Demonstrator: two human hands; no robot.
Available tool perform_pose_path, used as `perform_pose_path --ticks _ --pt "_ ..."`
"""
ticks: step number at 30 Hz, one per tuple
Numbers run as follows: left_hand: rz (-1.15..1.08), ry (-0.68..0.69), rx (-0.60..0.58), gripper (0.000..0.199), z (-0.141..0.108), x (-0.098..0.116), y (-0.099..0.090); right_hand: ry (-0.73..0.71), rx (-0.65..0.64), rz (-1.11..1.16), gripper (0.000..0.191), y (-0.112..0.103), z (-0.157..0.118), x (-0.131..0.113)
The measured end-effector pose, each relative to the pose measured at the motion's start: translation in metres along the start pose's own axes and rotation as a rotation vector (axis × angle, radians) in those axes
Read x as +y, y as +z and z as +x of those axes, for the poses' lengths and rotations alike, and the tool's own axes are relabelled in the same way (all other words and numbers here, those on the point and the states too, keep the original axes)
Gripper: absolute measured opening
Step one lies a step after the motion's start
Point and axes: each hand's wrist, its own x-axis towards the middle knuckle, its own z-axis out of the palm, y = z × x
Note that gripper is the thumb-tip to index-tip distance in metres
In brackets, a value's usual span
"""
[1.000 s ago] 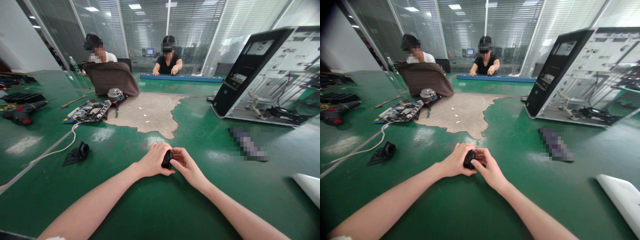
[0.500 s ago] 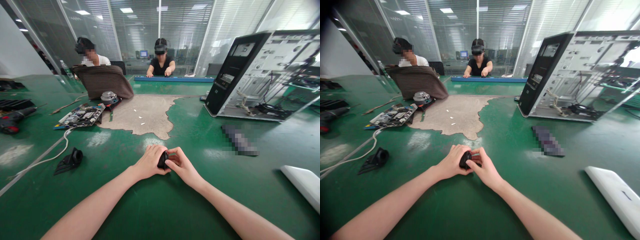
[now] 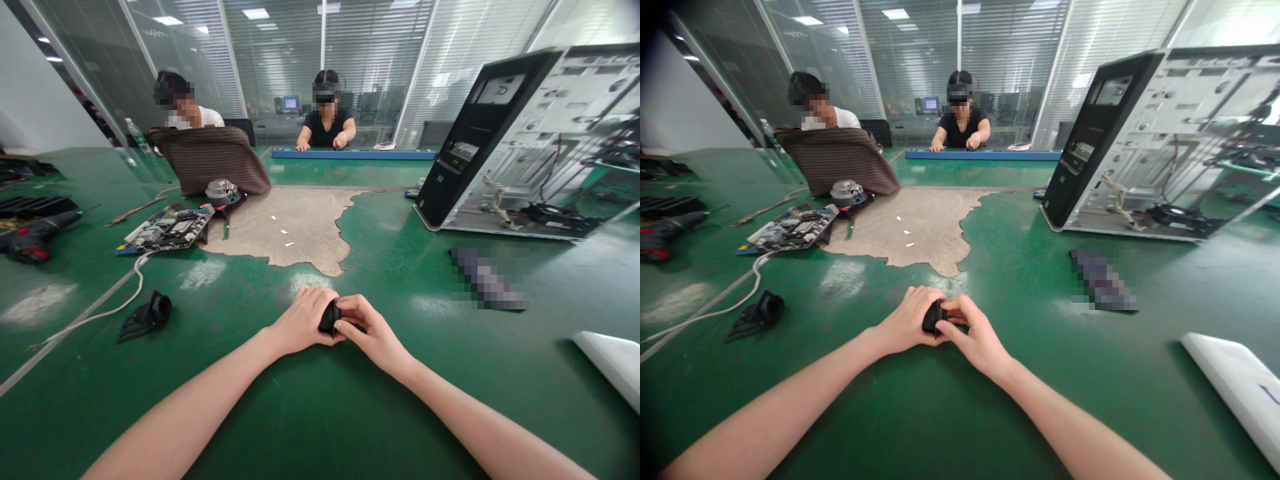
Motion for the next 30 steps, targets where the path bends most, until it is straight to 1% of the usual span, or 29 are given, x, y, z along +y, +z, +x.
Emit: perform_pose_path --ticks 4,6,11,13,17,19,21,22,24,27,30 --pt "0.005 0.004 -0.008 0.047 0.0002 0.0001 -0.0004 0.063 -0.005 -0.001 0.023 0.0004 0.0007 -0.0014" --pt "0.004 0.001 -0.014 0.048 0.0 -0.0001 -0.0005 0.062 -0.015 -0.01 0.024 -0.0005 -0.0001 -0.0017" --pt "0.0 0.002 -0.03 0.05 0.0 -0.0001 -0.0014 -0.094 -0.024 -0.129 0.023 -0.0046 -0.0033 -0.0019" --pt "0.0 0.004 -0.031 0.05 0.0002 0.0 -0.0017 -0.119 -0.02 -0.17 0.021 -0.005 -0.0036 -0.0017" --pt "0.008 0.006 -0.004 0.047 0.0005 0.0005 -0.0007 -0.099 0.034 -0.132 0.012 -0.002 -0.0008 0.0003" --pt "0.016 0.008 0.009 0.047 0.0005 0.0005 0.0004 -0.065 0.055 -0.082 0.014 0.0003 0.0014 0.0013" --pt "0.018 0.013 0.014 0.048 0.0003 0.0002 0.0014 -0.009 0.057 -0.045 0.022 0.0017 0.0029 0.0015" --pt "0.017 0.014 0.015 0.049 0.0002 -0.0001 0.0019 0.015 0.053 -0.039 0.025 0.0019 0.0033 0.0014" --pt "0.014 0.016 0.017 0.051 -0.0001 -0.0009 0.0024 0.031 0.034 -0.047 0.025 0.0014 0.0031 0.001" --pt "0.016 0.011 0.008 0.051 -0.0005 -0.0022 0.002 -0.002 -0.023 -0.06 0.022 -0.0009 0.0003 0.0014" --pt "0.02 0.004 -0.019 0.051 -0.0004 -0.0032 0.0012 -0.044 -0.054 -0.054 0.029 -0.0029 -0.003 0.0028"
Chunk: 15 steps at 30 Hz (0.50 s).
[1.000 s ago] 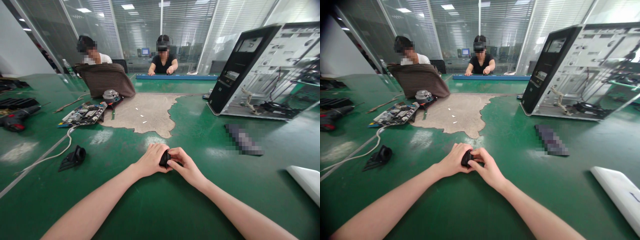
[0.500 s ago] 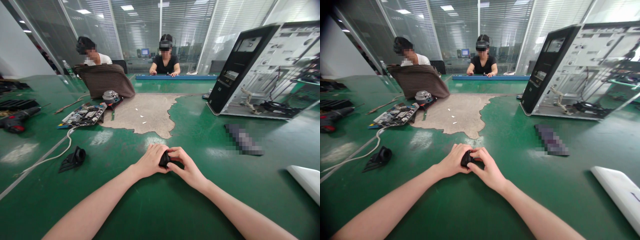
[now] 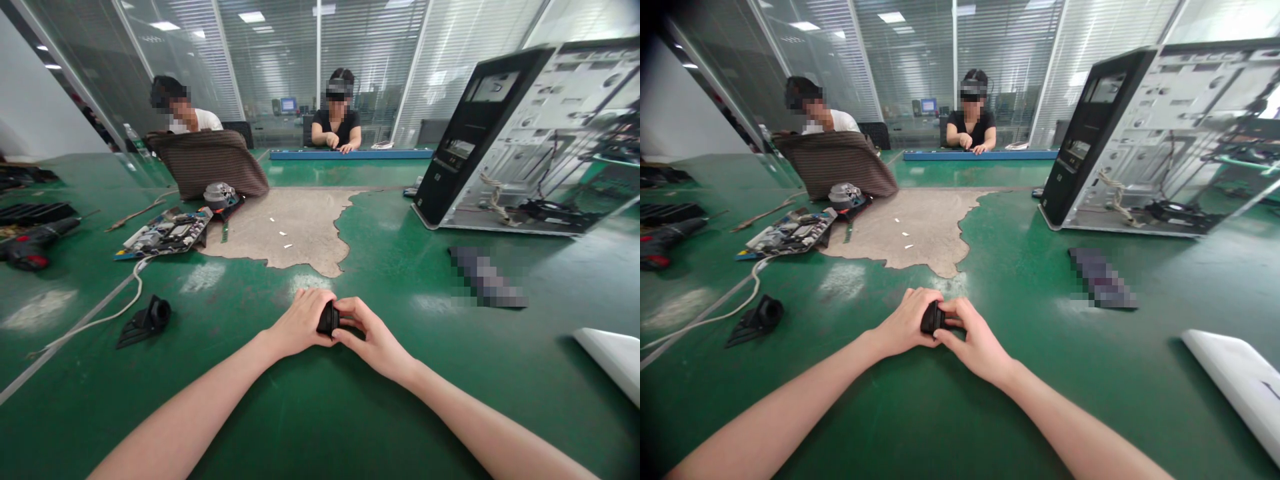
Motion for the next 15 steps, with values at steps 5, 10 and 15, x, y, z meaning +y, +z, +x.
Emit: perform_pose_path --ticks 5,10,15 --pt "-0.002 -0.003 0.022 0.048 0.0006 -0.0002 0.0016 0.031 0.044 0.001 0.018 0.0017 0.0015 0.0007" --pt "-0.012 0.005 0.024 0.05 -0.0002 -0.0004 0.0026 0.105 0.087 0.027 0.027 0.0031 0.0055 -0.0012" --pt "-0.024 -0.007 0.015 0.052 -0.0005 -0.0001 0.0007 0.088 0.029 0.071 0.026 0.0011 0.0026 -0.0027"
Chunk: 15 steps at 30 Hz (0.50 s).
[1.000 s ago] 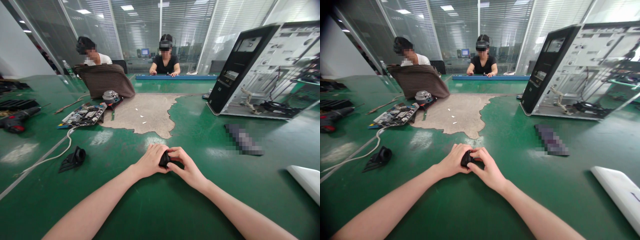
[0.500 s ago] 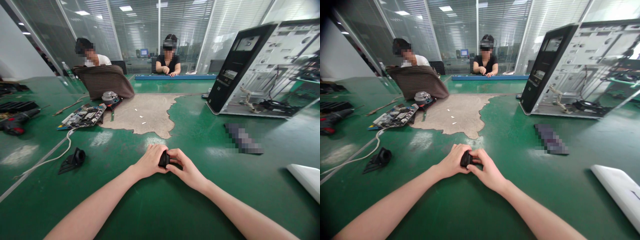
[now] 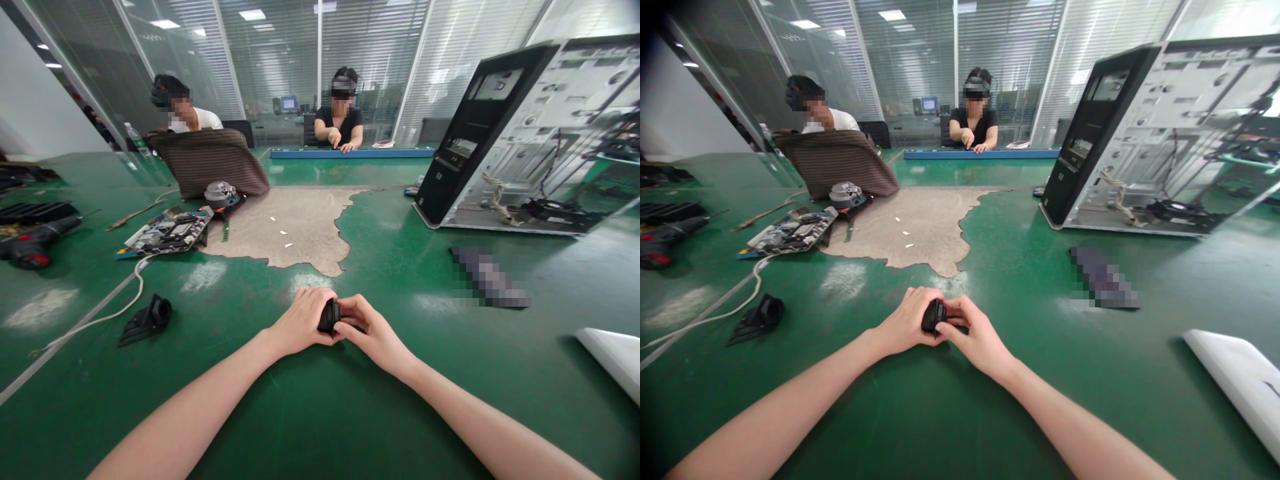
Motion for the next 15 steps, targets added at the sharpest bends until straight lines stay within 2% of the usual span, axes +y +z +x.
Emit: perform_pose_path --ticks 4,10,15 --pt "0.006 0.006 -0.019 0.051 0.0001 0.0003 -0.0005 -0.038 -0.005 -0.002 0.027 -0.001 -0.0024 -0.0002" --pt "0.016 0.013 -0.004 0.05 -0.0001 0.0 -0.0001 -0.02 0.058 0.005 0.015 0.001 0.0019 0.0013" --pt "0.02 0.013 -0.005 0.048 0.0003 0.0008 -0.0005 0.063 0.046 0.032 0.024 0.001 0.0036 0.0016"
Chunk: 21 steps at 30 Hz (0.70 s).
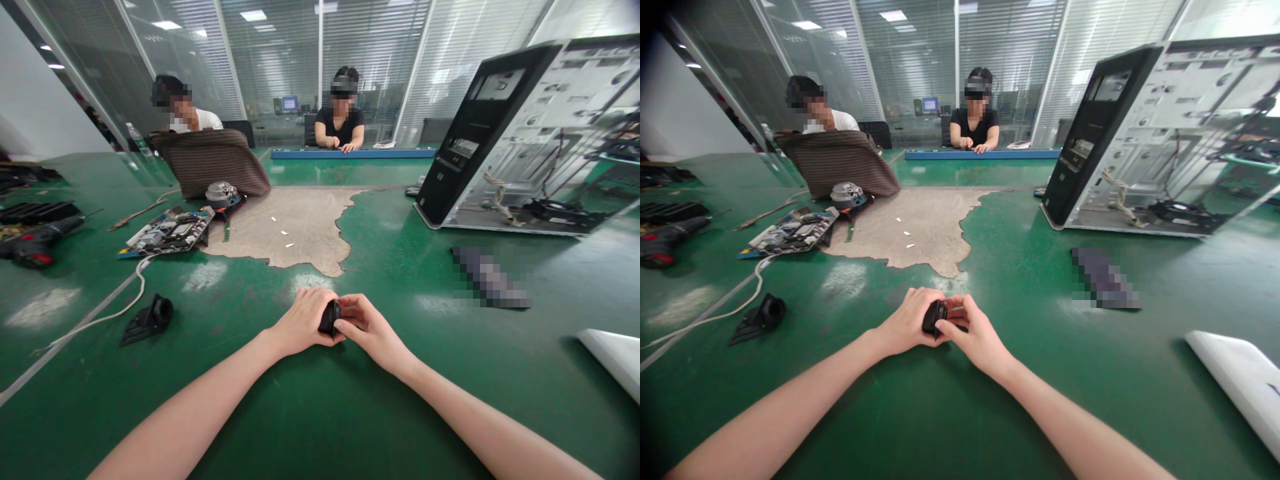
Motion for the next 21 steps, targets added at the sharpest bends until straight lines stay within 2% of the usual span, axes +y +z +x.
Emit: perform_pose_path --ticks 2,8,12,16,19,21 --pt "-0.006 -0.003 0.008 0.048 0.0 0.0005 0.0 0.011 -0.039 -0.005 0.023 -0.0009 -0.0007 -0.0005" --pt "-0.025 -0.008 -0.002 0.05 -0.0004 0.001 -0.0008 -0.135 -0.085 0.009 0.023 -0.0018 -0.0047 -0.001" --pt "-0.031 -0.006 0.019 0.047 -0.0002 0.0011 -0.0005 -0.107 -0.038 0.012 0.014 0.0003 -0.0034 -0.0007" --pt "-0.028 -0.004 0.023 0.049 -0.0004 0.0007 0.0004 -0.035 -0.01 0.002 0.021 0.0019 -0.0017 -0.0018" --pt "-0.025 -0.005 0.02 0.051 -0.0008 0.0004 0.0006 0.002 -0.035 -0.004 0.025 0.001 -0.0017 -0.0023" --pt "-0.026 -0.008 0.013 0.051 -0.0011 0.0005 0.0002 -0.03 -0.07 -0.009 0.024 -0.0002 -0.0023 -0.002"
